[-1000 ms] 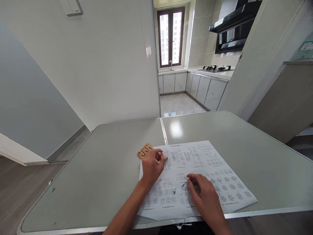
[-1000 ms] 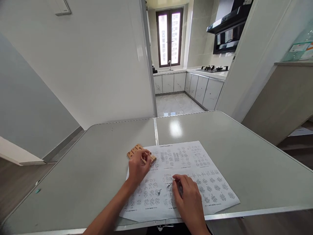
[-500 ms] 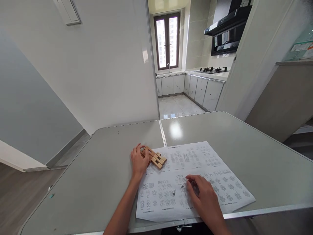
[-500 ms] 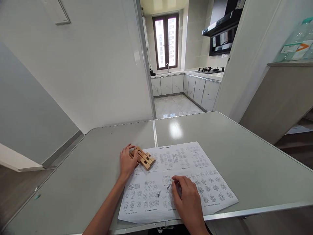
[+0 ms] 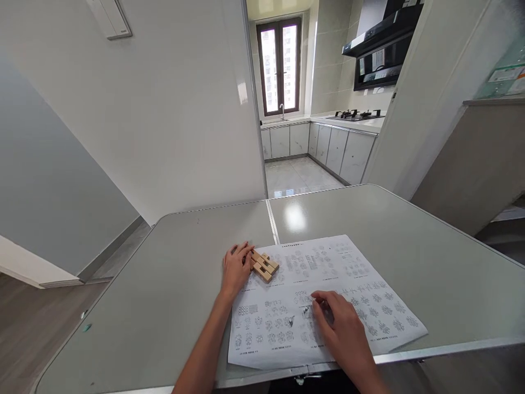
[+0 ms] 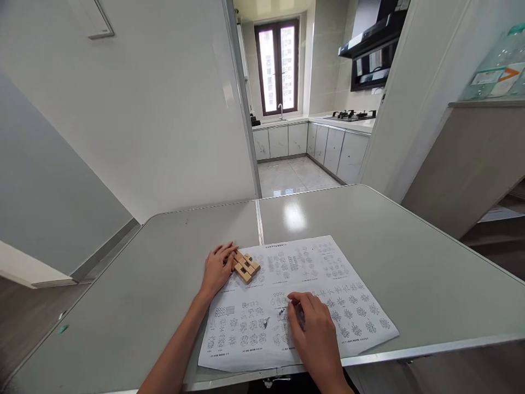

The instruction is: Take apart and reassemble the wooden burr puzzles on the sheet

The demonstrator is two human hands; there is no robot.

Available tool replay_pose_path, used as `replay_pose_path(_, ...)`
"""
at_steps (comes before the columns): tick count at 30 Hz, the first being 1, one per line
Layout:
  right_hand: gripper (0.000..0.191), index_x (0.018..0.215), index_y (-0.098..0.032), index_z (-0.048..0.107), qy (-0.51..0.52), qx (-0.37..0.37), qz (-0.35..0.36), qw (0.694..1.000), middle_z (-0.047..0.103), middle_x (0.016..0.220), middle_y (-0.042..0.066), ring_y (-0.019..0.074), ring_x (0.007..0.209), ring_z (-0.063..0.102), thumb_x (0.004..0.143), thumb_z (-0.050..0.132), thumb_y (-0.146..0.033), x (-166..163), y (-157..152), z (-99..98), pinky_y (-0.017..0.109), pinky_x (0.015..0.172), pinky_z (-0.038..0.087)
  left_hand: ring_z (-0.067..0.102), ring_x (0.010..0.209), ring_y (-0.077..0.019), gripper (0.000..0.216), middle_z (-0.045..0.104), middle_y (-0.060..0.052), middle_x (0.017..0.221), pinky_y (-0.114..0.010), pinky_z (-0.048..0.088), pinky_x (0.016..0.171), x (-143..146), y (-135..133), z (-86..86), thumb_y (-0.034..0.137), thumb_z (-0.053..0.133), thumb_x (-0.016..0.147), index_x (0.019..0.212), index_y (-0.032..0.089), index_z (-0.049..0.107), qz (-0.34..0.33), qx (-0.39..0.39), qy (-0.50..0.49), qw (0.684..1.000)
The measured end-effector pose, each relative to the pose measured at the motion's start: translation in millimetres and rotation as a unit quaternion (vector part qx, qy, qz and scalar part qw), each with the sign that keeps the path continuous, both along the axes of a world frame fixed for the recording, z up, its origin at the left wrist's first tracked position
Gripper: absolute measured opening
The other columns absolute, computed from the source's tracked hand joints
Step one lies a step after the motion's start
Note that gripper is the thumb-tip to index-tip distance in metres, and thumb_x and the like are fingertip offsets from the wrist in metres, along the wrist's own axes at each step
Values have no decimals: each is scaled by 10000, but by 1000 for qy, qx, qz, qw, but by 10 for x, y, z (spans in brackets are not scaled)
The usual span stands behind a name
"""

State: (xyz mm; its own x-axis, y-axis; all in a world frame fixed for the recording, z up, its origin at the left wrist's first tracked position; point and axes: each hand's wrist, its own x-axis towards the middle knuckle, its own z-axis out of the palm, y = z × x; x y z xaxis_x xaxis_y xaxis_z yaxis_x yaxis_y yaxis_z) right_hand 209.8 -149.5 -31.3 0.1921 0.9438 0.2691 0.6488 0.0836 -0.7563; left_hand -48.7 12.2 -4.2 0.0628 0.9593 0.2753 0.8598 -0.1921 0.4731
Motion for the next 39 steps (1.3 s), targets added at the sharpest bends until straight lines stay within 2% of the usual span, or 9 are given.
replay_pose_path(6,282,1073,-260,678,6,-5,4,1000,719,1060,83,285,975,672,1034,467,-443,-40,-29,81,442,846,559,572,1217,-310,287,676,-83,1319,-512,446,1076,36,-45,29,306,495,986,1100,248,753,47,59,6,997)
replay_pose_path(11,277,1076,-259,682,7,-2,5,1000,719,1072,94,293,985,671,1035,471,-434,-27,-28,67,442,835,563,556,1210,-328,254,657,-88,1303,-537,438,1060,-18,-163,64,322,498,991,1079,257,727,87,39,21,995)
replay_pose_path(17,247,1076,-270,681,6,0,9,1000,721,1065,73,274,966,676,1030,492,-422,-35,-32,68,412,816,571,547,1222,-323,268,638,-73,1332,-536,447,1037,-219,-518,81,378,486,1012,1106,278,717,65,20,22,997)
replay_pose_path(20,240,1065,-269,677,5,3,13,1000,719,1047,70,270,954,676,1033,490,-416,-49,-31,83,405,803,567,537,1235,-316,256,641,-69,1332,-547,438,1050,-227,-737,64,369,498,1010,1108,276,715,40,12,13,999)
replay_pose_path(24,231,1060,-269,674,6,0,17,1000,715,1044,72,278,950,670,1034,488,-403,-53,-25,87,420,811,558,531,1246,-312,271,641,-75,1340,-551,442,1069,-123,-954,35,370,497,1014,1128,273,723,2,11,-11,1000)
replay_pose_path(26,231,1062,-266,674,5,0,18,1000,712,1048,77,281,955,666,1033,488,-399,-48,-22,80,427,823,554,540,1229,-317,262,646,-76,1333,-560,458,1055,-51,-1029,27,364,503,1009,1106,275,729,4,10,-22,1000)
replay_pose_path(31,231,1061,-262,671,9,-7,21,1000,709,1053,81,284,962,656,1029,487,-398,-36,-19,71,444,845,543,551,1225,-330,247,644,-71,1339,-596,472,1040,128,-1184,37,319,508,988,1087,297,733,-3,-10,-52,999)
replay_pose_path(39,264,1047,-254,683,6,13,18,1000,716,1030,87,277,938,674,1033,466,-405,-46,-9,104,432,839,548,523,1302,-332,270,619,-78,1369,-620,477,1074,402,-1409,77,283,474,997,1116,321,714,-59,-24,-112,992)
